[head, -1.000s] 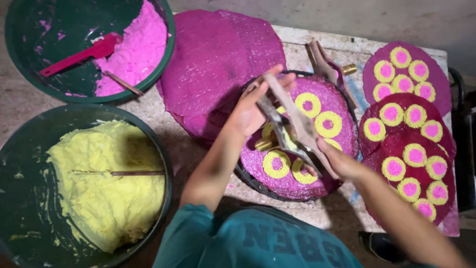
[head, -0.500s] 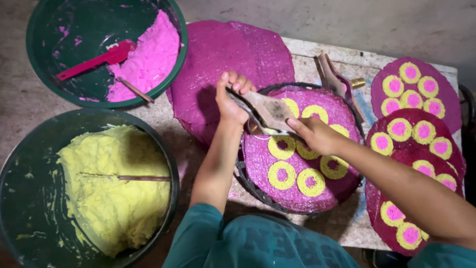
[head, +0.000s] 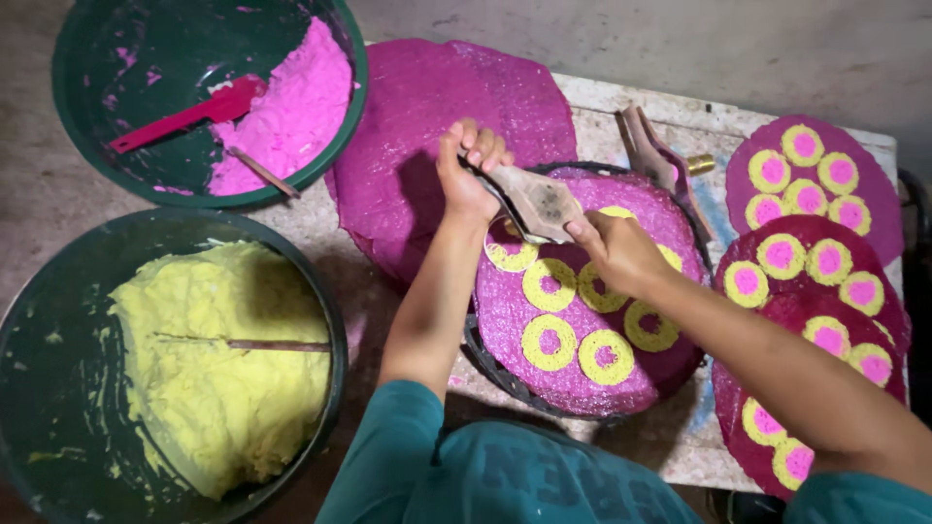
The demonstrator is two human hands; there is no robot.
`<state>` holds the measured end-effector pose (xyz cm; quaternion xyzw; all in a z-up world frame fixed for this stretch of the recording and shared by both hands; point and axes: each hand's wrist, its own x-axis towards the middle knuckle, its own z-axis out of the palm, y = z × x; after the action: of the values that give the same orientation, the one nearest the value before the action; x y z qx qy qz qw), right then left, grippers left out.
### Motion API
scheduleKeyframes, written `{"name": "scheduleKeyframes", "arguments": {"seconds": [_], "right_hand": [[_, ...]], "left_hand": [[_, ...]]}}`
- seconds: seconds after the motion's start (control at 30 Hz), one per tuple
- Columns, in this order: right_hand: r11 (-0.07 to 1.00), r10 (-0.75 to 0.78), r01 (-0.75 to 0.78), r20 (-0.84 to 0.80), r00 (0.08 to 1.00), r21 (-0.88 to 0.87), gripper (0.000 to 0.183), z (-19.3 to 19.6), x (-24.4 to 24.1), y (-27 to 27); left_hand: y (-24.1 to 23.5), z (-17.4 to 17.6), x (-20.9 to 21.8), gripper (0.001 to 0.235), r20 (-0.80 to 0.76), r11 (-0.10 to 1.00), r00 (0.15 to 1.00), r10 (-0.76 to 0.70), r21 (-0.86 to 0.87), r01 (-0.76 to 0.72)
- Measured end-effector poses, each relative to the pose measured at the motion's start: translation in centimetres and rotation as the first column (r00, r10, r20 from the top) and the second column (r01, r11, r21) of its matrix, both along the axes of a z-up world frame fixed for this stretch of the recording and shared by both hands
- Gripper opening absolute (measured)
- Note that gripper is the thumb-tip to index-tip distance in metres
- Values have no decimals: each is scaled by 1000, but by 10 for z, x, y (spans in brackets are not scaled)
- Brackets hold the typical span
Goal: The person uses a wooden press to extrude yellow dough into rings on a pink dough base, then fills the centers with pink dough. The finished two-toned sweets are arranged on trays.
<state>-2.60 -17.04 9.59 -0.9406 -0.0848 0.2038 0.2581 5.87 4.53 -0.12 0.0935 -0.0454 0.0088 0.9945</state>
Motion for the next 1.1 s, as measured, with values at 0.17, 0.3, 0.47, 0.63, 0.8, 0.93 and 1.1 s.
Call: {"name": "scheduleKeyframes", "arguments": {"seconds": [0.17, 0.3, 0.47, 0.63, 0.8, 0.93, 1.1], "right_hand": [[994, 38, -32, -51, 998, 104, 66, -12, -5, 15], [997, 74, -70, -157, 985, 31, 69, -20, -6, 4], [993, 62, -64, -27, 998, -103, 66, -22, 3, -43], [977, -117, 98, 92, 989, 187, 68, -25, -14, -116], [802, -436, 354, 66, 898, 480, 86, -60, -71, -145], [372, -501, 357, -138, 854, 857, 75, -87, -108, -129], [204, -570, 415, -237, 787, 887, 77, -106, -150, -123]], "left_hand": [[21, -6, -9, 30, -39, 995, 998, 57, 86, -53], [4, -31, -15, 26, -172, 992, 980, 102, 88, -88], [-29, -38, -17, 26, -144, 997, 989, 46, -51, -53], [1, -4, -53, 59, -51, 293, 995, -84, 953, 73], [17, 11, -106, 115, -43, -594, 973, -228, 798, -104], [11, 5, -113, 119, 30, -703, 963, -267, 678, -216], [15, -6, -112, 117, 59, -683, 969, -239, 700, -211]]}}
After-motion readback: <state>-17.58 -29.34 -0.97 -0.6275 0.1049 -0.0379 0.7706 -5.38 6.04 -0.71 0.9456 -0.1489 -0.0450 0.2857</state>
